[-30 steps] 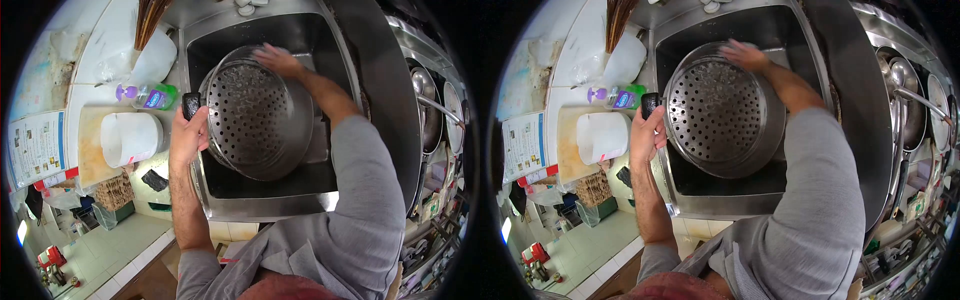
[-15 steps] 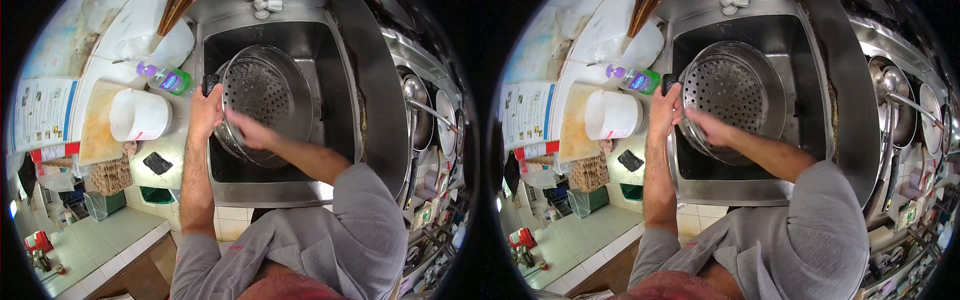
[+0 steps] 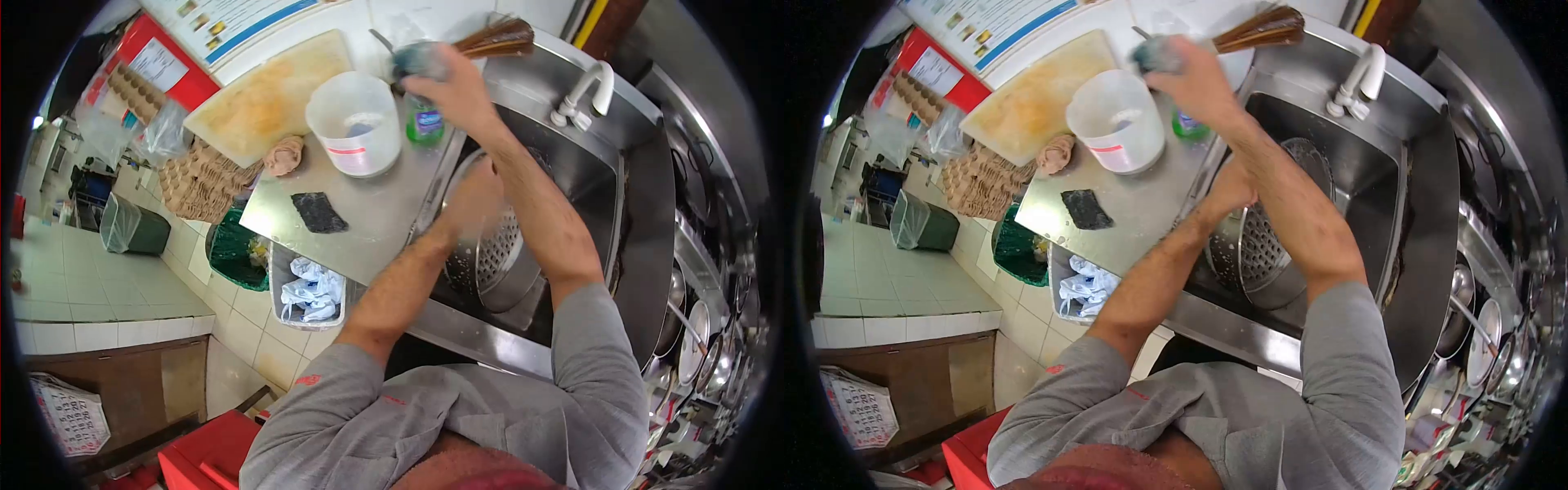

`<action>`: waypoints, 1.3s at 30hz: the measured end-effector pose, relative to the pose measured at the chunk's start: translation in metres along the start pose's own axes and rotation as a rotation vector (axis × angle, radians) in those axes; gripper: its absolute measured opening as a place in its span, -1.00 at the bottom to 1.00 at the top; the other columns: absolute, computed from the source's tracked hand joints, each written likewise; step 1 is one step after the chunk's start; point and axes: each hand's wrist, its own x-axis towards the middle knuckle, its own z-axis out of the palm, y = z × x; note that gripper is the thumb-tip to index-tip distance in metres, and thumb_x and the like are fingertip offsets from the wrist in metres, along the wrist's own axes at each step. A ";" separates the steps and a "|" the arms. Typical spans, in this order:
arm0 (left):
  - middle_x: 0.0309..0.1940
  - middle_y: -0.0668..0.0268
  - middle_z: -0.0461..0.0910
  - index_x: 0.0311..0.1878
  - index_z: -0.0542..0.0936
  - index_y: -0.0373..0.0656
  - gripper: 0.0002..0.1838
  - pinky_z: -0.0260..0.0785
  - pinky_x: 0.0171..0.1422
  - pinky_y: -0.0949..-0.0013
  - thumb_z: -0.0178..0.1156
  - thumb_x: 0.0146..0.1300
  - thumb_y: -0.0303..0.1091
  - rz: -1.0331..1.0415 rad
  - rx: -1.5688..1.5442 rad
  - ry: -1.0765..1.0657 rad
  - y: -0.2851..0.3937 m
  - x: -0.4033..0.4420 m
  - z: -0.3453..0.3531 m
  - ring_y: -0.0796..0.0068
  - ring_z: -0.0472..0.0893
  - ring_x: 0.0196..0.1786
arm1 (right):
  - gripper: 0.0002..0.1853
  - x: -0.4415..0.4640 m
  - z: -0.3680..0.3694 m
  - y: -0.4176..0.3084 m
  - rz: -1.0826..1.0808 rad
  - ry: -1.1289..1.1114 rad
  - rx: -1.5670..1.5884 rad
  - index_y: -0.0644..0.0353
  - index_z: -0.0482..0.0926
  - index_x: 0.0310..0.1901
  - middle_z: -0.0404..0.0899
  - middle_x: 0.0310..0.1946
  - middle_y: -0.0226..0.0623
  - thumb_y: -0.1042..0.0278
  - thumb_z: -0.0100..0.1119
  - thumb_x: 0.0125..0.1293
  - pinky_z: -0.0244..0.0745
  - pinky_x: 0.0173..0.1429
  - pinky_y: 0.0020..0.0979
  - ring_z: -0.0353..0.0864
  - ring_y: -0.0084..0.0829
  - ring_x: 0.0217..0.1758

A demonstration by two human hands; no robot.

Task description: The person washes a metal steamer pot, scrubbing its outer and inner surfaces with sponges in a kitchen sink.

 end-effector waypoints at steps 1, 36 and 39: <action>0.15 -0.02 0.41 0.19 0.38 -0.21 -0.43 0.15 0.32 0.22 0.15 0.19 -0.08 0.268 0.050 -0.078 0.005 -0.003 -0.004 0.08 0.33 0.26 | -0.62 0.020 0.028 0.000 -0.152 -0.073 -0.242 0.21 0.55 -0.14 0.52 -0.17 -0.19 0.32 0.33 -0.04 0.44 0.01 -0.28 0.53 -0.22 -0.11; -0.51 0.32 0.50 -0.29 0.47 -0.25 -0.83 0.30 -0.61 0.44 0.18 0.16 -0.35 -0.624 -0.469 -0.195 0.044 0.009 -0.016 0.54 0.45 -0.62 | -0.73 -0.116 -0.141 0.121 0.518 0.254 0.513 0.23 0.49 -0.23 0.46 -0.40 -0.44 0.47 0.16 -0.06 0.35 -0.20 -0.44 0.42 -0.56 -0.33; -0.58 0.34 0.47 -0.41 0.47 -0.23 -0.84 0.25 -0.66 0.47 0.17 0.17 -0.35 -0.638 -0.433 -0.168 0.044 0.028 -0.011 0.58 0.40 -0.69 | -0.74 -0.231 -0.142 0.208 0.942 0.535 0.759 0.24 0.50 -0.22 0.50 -0.34 -0.34 0.50 0.14 -0.04 0.39 -0.13 -0.43 0.49 -0.45 -0.27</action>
